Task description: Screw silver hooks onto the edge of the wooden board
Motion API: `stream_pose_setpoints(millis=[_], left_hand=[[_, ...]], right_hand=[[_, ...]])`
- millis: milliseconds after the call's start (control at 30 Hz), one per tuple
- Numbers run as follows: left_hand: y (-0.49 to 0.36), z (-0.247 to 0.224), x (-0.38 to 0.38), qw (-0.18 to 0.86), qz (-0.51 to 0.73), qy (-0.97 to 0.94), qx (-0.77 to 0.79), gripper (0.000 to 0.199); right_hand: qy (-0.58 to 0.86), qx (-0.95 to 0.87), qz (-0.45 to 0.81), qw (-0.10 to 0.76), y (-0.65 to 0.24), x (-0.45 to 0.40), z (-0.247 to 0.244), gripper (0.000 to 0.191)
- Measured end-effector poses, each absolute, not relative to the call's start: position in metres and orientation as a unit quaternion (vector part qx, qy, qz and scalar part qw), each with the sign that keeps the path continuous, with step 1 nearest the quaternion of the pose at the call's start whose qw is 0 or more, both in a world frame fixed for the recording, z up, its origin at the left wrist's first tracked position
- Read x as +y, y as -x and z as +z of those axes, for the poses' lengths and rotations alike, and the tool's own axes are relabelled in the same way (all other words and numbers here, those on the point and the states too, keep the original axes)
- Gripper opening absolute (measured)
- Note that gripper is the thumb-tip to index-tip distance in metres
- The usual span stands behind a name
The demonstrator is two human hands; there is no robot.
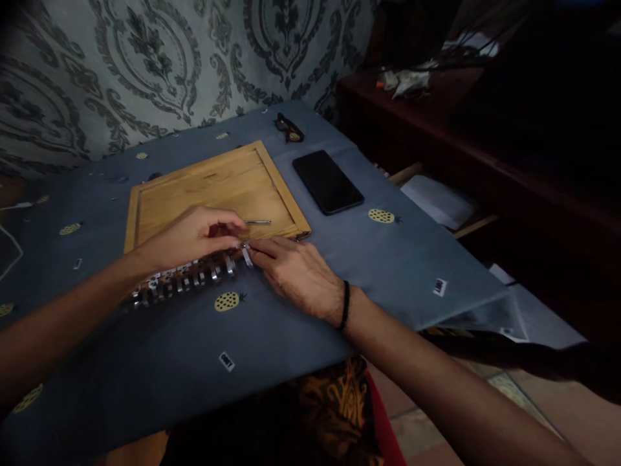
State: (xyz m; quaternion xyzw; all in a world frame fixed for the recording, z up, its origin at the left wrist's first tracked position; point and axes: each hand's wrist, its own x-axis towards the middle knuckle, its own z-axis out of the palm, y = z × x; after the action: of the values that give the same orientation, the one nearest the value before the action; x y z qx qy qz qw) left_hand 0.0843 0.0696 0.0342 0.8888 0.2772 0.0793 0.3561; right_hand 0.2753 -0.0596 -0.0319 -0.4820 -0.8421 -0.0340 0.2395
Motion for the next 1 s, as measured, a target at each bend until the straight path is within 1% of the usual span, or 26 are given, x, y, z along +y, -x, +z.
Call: stream_pose_setpoints(millis=[133,233,300,433,533,700,867,1000], left_hand=[[-0.067,0.046,0.055,0.27,0.134,-0.897,0.322,0.022],[-0.06,0.042,0.033,0.158,0.153,-0.917,0.333,0.027],[-0.061,0.035,0.018,0.09,0.132,-0.928,0.338,0.032],[-0.071,0.02,0.001,0.024,0.097,-0.931,0.352,0.039],[-0.075,0.014,0.0,0.003,0.093,-0.929,0.358,0.042],[-0.076,0.012,0.003,0.013,0.098,-0.926,0.364,0.041],[-0.079,0.012,0.002,0.029,0.093,-0.919,0.383,0.043],[-0.08,0.01,0.003,0.021,0.099,-0.918,0.383,0.042]], right_hand=[[0.487,-0.841,-0.032,0.235,-0.275,-0.059,-0.032,0.035],[0.483,-0.844,-0.031,0.233,-0.275,-0.059,-0.031,0.034],[0.481,-0.844,-0.038,0.235,-0.274,-0.059,-0.031,0.032],[0.477,-0.843,-0.051,0.242,-0.273,-0.059,-0.032,0.03],[0.468,-0.844,-0.063,0.253,-0.273,-0.059,-0.032,0.028],[0.461,-0.845,-0.076,0.262,-0.273,-0.059,-0.033,0.028],[0.47,-0.844,-0.071,0.248,-0.273,-0.058,-0.034,0.028],[0.469,-0.845,-0.056,0.252,-0.273,-0.058,-0.036,0.031]])
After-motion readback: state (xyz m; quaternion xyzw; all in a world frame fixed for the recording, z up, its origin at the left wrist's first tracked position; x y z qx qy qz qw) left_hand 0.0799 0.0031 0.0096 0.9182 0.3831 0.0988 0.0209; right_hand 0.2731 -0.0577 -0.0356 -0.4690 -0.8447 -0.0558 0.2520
